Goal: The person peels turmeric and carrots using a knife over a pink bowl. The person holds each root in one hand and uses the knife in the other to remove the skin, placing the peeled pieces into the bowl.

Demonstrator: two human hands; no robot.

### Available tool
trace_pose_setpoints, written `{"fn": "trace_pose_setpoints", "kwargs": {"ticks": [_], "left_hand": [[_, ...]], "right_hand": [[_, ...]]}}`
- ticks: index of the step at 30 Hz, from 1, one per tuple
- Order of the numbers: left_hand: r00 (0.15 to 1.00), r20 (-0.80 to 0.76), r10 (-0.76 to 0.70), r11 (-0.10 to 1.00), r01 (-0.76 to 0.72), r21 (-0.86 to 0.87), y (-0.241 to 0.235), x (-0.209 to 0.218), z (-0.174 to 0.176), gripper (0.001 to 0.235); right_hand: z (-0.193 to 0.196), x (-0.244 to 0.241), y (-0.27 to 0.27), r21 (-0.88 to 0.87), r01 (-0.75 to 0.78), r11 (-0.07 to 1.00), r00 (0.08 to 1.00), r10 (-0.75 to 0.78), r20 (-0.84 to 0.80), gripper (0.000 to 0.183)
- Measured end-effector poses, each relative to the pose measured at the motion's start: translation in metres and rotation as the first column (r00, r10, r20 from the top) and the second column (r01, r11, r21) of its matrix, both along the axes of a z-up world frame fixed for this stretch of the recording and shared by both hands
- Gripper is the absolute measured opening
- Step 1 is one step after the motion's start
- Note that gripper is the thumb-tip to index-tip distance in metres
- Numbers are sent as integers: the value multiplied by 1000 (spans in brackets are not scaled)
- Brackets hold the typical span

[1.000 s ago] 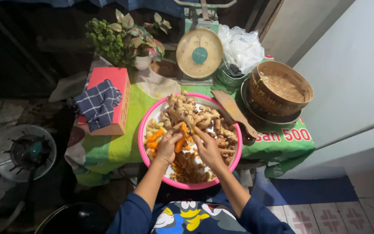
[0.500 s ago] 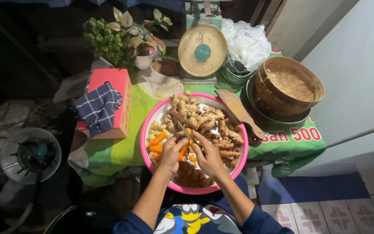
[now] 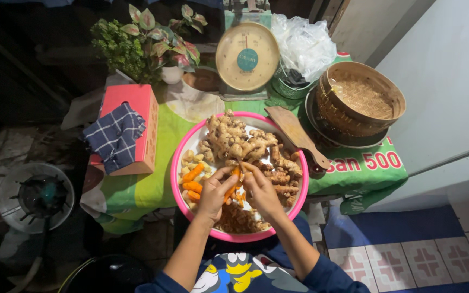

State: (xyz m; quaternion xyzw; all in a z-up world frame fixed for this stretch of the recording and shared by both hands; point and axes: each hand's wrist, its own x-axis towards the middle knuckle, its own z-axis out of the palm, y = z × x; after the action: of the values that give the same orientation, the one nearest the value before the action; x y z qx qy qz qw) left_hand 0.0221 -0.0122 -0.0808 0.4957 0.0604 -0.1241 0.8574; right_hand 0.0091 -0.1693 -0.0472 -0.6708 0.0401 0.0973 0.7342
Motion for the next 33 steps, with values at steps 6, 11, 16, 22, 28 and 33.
{"fn": "trace_pose_setpoints", "kwargs": {"ticks": [6,11,16,22,28,33], "left_hand": [[996,69,49,987,-59,146,6,6,-14,33],[991,120,53,995,-63,82,8,11,-26,28],[1000,18,-7,1000,7,10,10,8,-17,26],[998,-14,-64,997,64,47,6,1,-14,27],[999,-46,-3,996,7,86,7,7,-21,42],[997,79,19,998,-24,62,5,6,-24,42]], "right_hand": [[-2,-1,-2,141,-23,990,986,46,-160,43],[4,-8,5,-391,14,920,942,119,313,44],[8,-12,7,-470,159,868,839,132,527,38],[-8,1,2,-89,-8,996,997,15,79,31],[-13,5,-11,358,20,933,982,49,-184,35],[-3,-6,-2,-257,-6,966,977,61,205,48]]}}
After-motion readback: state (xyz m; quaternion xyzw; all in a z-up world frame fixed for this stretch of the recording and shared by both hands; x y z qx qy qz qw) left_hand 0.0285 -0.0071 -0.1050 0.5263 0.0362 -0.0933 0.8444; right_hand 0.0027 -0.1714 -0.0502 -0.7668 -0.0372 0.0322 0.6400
